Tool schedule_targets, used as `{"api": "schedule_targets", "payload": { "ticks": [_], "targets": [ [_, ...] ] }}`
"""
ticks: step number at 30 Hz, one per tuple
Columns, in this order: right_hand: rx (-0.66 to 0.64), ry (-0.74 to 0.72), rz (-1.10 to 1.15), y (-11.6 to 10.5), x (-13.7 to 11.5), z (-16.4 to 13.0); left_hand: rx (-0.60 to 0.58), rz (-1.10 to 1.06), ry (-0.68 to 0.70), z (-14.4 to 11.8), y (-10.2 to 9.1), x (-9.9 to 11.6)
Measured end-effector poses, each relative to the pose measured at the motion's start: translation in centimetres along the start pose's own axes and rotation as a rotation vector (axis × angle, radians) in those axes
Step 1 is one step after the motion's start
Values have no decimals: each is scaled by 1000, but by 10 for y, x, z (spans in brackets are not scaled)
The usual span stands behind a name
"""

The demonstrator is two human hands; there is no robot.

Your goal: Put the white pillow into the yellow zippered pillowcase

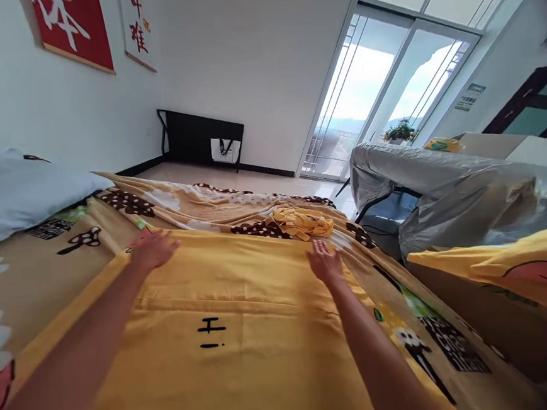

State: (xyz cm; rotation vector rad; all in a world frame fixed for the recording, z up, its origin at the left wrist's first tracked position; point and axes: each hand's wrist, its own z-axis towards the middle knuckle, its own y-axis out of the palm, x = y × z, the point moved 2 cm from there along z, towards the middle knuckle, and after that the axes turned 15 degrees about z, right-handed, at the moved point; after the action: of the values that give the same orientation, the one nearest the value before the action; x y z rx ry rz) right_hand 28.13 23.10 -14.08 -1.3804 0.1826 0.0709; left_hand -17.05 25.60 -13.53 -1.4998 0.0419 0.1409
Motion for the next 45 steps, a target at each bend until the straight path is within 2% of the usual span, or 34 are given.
{"api": "schedule_targets", "payload": {
  "ticks": [3, 5, 6, 8, 11, 17, 21, 25, 30, 33, 36, 38, 41, 43, 45],
  "targets": [
    [-127, -216, 130, 19, -95, -7, -19, -38, 141, -10, -14, 84],
    [-179, -315, 207, 39, -146, -20, -24, -65, 175, -20, -7, 132],
    [-193, -332, 236, 48, -163, -27, -30, -82, 176, -26, 1, 149],
    [-195, -345, 281, 65, -183, -41, -17, -113, 168, -39, 18, 169],
    [-196, -349, 322, 76, -184, -52, 23, -148, 157, -50, 36, 173],
    [-172, -291, 352, 76, -171, -48, 66, -131, 144, -52, 40, 155],
    [-193, -209, 312, 69, -142, -42, 64, -69, 34, -53, 42, 114],
    [-213, -132, 259, 54, -83, -39, 10, -7, -66, -52, 48, 50],
    [-176, 12, 189, 41, 12, -45, -34, 49, -117, -57, 51, -19],
    [-158, 95, 117, 39, 66, -54, -49, 56, -103, -60, 52, -41],
    [-164, 92, 22, 36, 104, -68, -46, 48, -89, -61, 54, -49],
    [-169, 84, -39, 32, 116, -77, -36, 43, -89, -60, 56, -50],
    [-162, 106, -134, 20, 116, -85, -15, 41, -92, -61, 58, -49],
    [-132, 127, -222, 10, 104, -85, 5, 45, -91, -61, 58, -48],
    [-105, 139, -269, -1, 80, -80, 23, 54, -87, -61, 58, -48]
  ]
}}
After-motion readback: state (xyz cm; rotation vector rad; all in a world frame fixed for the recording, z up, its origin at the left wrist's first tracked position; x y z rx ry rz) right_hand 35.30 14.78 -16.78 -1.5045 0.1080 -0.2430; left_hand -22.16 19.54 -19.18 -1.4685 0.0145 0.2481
